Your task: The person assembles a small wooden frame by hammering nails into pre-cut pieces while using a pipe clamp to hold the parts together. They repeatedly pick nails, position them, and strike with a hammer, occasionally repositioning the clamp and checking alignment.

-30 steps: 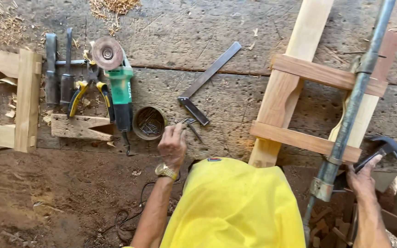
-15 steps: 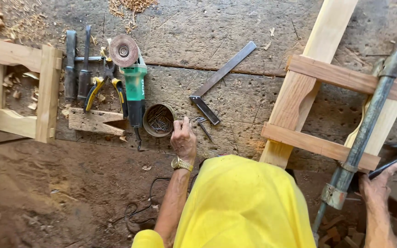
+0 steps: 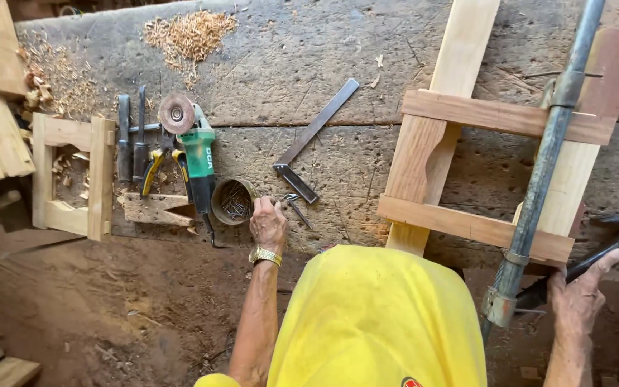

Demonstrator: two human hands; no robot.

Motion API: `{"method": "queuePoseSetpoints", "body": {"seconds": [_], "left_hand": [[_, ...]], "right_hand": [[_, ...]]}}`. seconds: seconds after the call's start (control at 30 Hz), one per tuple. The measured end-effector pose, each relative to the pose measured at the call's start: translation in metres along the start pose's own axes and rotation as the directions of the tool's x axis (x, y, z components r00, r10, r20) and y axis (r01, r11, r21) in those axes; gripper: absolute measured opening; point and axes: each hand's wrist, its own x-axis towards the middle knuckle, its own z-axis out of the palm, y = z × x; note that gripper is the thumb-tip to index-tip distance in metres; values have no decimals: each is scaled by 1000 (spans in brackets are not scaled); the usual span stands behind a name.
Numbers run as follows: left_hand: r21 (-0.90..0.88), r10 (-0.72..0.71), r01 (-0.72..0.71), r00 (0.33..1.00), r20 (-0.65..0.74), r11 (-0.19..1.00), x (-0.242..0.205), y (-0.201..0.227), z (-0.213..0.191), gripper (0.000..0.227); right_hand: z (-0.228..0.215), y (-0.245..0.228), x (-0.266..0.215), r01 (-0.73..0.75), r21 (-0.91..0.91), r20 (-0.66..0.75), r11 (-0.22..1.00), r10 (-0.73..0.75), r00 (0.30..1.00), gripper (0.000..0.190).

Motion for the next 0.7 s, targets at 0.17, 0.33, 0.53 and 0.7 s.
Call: {"method": "queuePoseSetpoints", "body": {"seconds": [0.17,0.33,0.53,0.7], "left_hand": [[102,168,-175,983,68,979,6,-1,-16,11],[-272,93,-79,995,41,959,6,86,-69,12],[-798,-15,401,897,442,449,11,245,-97,19],[-837,356,373,778,518,400,26,357,-79,54]], "right_hand": [[19,9,3,75,-15,-74,997,-76,994,95],[16,-6,-4,-146,-33,-65,989,144,987,92],[-43,-61,-26,-74,384,-151,921,142,978,77],[-26,-47,-21,17,473,-158,881,66,985,80]]}}
